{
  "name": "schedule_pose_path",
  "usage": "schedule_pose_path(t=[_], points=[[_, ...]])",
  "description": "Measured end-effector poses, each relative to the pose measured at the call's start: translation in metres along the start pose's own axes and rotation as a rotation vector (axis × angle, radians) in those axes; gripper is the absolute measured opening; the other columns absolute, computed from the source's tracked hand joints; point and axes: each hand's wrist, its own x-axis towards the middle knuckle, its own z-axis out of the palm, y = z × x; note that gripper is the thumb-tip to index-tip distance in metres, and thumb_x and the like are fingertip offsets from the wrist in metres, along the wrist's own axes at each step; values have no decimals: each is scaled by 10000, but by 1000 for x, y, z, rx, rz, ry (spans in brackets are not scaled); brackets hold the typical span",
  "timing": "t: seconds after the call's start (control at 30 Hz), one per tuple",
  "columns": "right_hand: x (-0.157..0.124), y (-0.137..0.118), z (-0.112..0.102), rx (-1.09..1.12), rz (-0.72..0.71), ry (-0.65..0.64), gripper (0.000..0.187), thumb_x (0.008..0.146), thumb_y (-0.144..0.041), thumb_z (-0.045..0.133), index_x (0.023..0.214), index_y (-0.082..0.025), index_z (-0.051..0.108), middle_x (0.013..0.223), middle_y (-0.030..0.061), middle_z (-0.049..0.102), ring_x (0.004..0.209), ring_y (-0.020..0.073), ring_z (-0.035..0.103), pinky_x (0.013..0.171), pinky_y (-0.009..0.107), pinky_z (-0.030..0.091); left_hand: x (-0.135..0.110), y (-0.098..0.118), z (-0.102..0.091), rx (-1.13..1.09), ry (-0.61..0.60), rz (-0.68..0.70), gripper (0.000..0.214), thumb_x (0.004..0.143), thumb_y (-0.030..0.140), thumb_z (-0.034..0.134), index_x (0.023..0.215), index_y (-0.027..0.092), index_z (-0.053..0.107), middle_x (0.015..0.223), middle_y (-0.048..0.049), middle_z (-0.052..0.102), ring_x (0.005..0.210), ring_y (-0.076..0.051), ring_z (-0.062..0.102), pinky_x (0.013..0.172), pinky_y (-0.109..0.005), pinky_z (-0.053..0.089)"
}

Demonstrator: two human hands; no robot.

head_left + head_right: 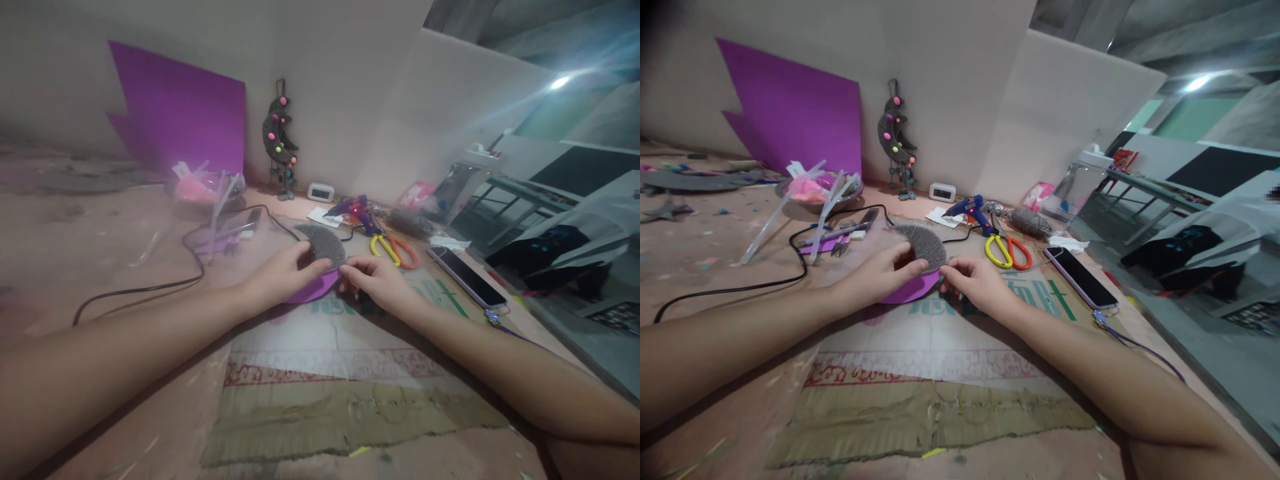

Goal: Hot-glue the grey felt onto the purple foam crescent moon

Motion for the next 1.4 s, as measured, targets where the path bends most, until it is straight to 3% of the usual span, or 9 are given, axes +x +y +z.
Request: schedule_pose_path(t=[0.1, 0.5, 0.63, 0.8, 0.93, 1.07, 1.23, 1.4], points=[[-1, -1, 0, -27, -7, 6, 284, 832, -402, 572, 665, -174, 605, 596, 2, 637, 474, 79, 500, 473, 212, 417, -2, 2, 1, 76, -66, 59, 383, 813, 510, 571, 1005, 181, 617, 988, -59, 680, 893, -228, 608, 777, -324, 450], [1, 2, -2, -18, -28, -45, 269, 835, -422, 569, 714, -183, 601, 663, 18, 681, 500, 87, 521, 507, 223, 439, -2, -2, 1, 110, -45, 74, 313, 837, 463, 537, 905, 183, 659, 871, -54, 691, 811, -222, 617, 721, -318, 461], [0, 4, -1, -35, -68, -59, 305, 861, -448, 541, 727, -177, 585, 668, 16, 663, 525, 88, 525, 537, 227, 445, 0, -3, 1, 51, -69, 92, 284, 853, 422, 522, 914, 189, 673, 927, -54, 711, 851, -220, 633, 750, -315, 472], [2, 8, -2, 65, -151, 102, 281, 853, -463, 566, 793, -206, 468, 619, -49, 545, 521, 86, 520, 527, 226, 435, 2, -5, 0, -65, -93, 113, 270, 849, 353, 541, 1034, 206, 671, 1079, -50, 705, 994, -208, 633, 889, -313, 464], [4, 11, -6, 52, -228, 253, 277, 823, -392, 625, 940, -232, 431, 761, -43, 549, 589, 99, 576, 542, 238, 453, 2, -4, 1, -112, -95, 89, 337, 813, 332, 594, 1120, 201, 640, 1163, -56, 683, 1056, -204, 628, 945, -319, 454], [5, 13, -6, 61, -255, 162, 346, 841, -354, 601, 1128, -240, 445, 1038, 49, 605, 675, 120, 620, 587, 274, 511, 3, -1, 2, -147, -114, 68, 369, 797, 312, 605, 1143, 184, 619, 1170, -71, 682, 1042, -202, 637, 932, -320, 469], [6, 15, -6, -9, -269, 69, 308, 869, -356, 575, 1136, -203, 555, 907, 42, 658, 793, 162, 635, 749, 332, 524, 4, -4, 2, -173, -106, 103, 397, 798, 308, 619, 1181, 207, 617, 1211, -65, 667, 1077, -204, 624, 962, -334, 454], [9, 18, -12, -114, -270, 125, 247, 899, -334, 522, 1058, -197, 650, 1021, 70, 684, 912, 187, 634, 791, 340, 508, 4, -5, 2, -158, -113, 85, 405, 792, 281, 607, 1189, 203, 614, 1221, -68, 662, 1078, -202, 625, 958, -324, 460]])
